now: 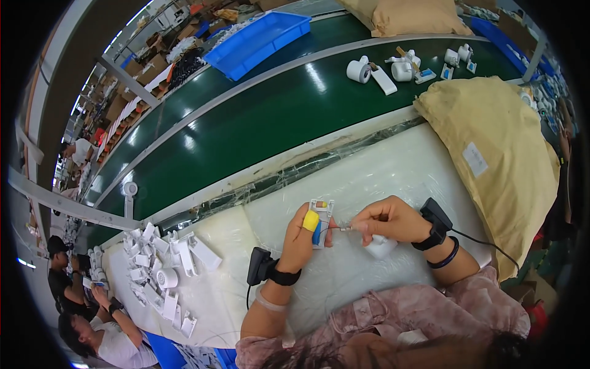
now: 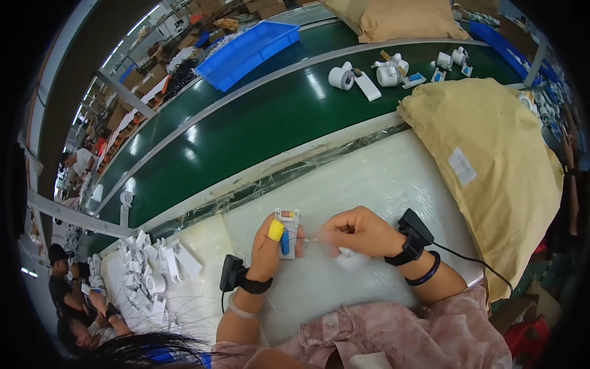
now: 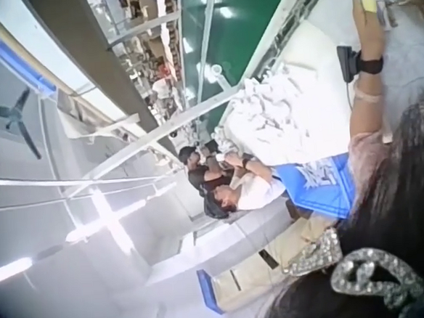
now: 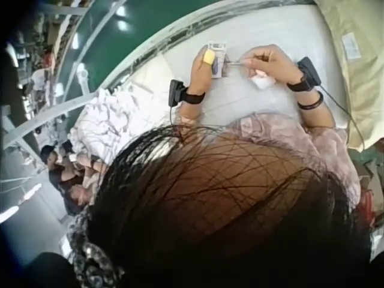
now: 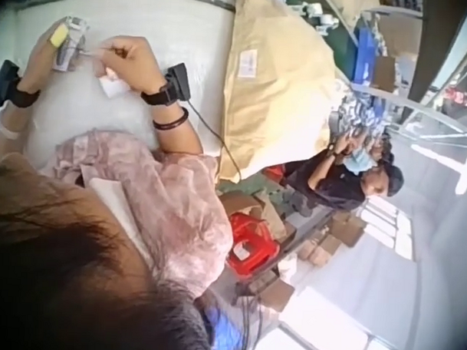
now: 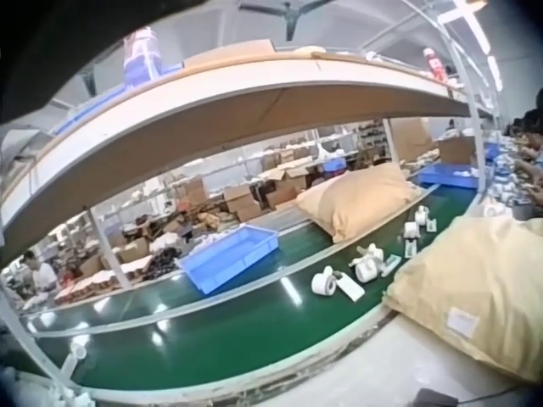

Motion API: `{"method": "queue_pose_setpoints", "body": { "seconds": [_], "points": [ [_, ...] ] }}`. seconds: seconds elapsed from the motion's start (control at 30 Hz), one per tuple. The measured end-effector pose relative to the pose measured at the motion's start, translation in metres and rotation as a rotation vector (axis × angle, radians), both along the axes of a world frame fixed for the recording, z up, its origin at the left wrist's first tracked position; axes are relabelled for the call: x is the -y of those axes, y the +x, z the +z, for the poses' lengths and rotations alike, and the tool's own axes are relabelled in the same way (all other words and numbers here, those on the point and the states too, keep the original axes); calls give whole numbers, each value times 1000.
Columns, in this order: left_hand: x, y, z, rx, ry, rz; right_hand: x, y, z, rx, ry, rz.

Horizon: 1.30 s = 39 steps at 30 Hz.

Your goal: The person assembles handheld fans by picking up a fan body, fitting a battery into the casing, and attaching a fan head. They then press the components together and place the completed fan onto a conveyor belt.

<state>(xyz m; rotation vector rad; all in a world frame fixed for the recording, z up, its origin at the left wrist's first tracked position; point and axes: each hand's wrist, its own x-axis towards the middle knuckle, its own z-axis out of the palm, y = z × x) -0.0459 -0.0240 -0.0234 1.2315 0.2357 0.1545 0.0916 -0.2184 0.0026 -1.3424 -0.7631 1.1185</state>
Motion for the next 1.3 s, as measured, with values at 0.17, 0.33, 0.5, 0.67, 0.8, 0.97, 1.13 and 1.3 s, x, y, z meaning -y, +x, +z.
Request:
{"method": "queue_pose_setpoints", "body": {
  "seconds": [0.17,0.33,0.5,0.67,0.8,0.97,1.13,1.3],
  "points": [
    [10,-3,4,24,162,26,3,-13,19,18,-89,-5],
    [21,-1,6,65,291,26,-4,-22,7,1421,139,-423],
    [29,-2,3,-22,25,25,-9,-16,0,1435,310,-537],
    [27,0,5,-43,-37,2,-11,-23,2,1328,302,-575],
    [29,-1,11,-31,-47,26,-12,-22,-5,1363,402,-544],
    [32,-2,13,-53,-29,31,-13,-28,-6,1289,446,-500],
    [35,-4,13,-29,50,58,-13,-31,-7,1242,474,-453],
    [40,-7,12,30,75,54,-11,-29,-6,1278,491,-439]
  ]
}}
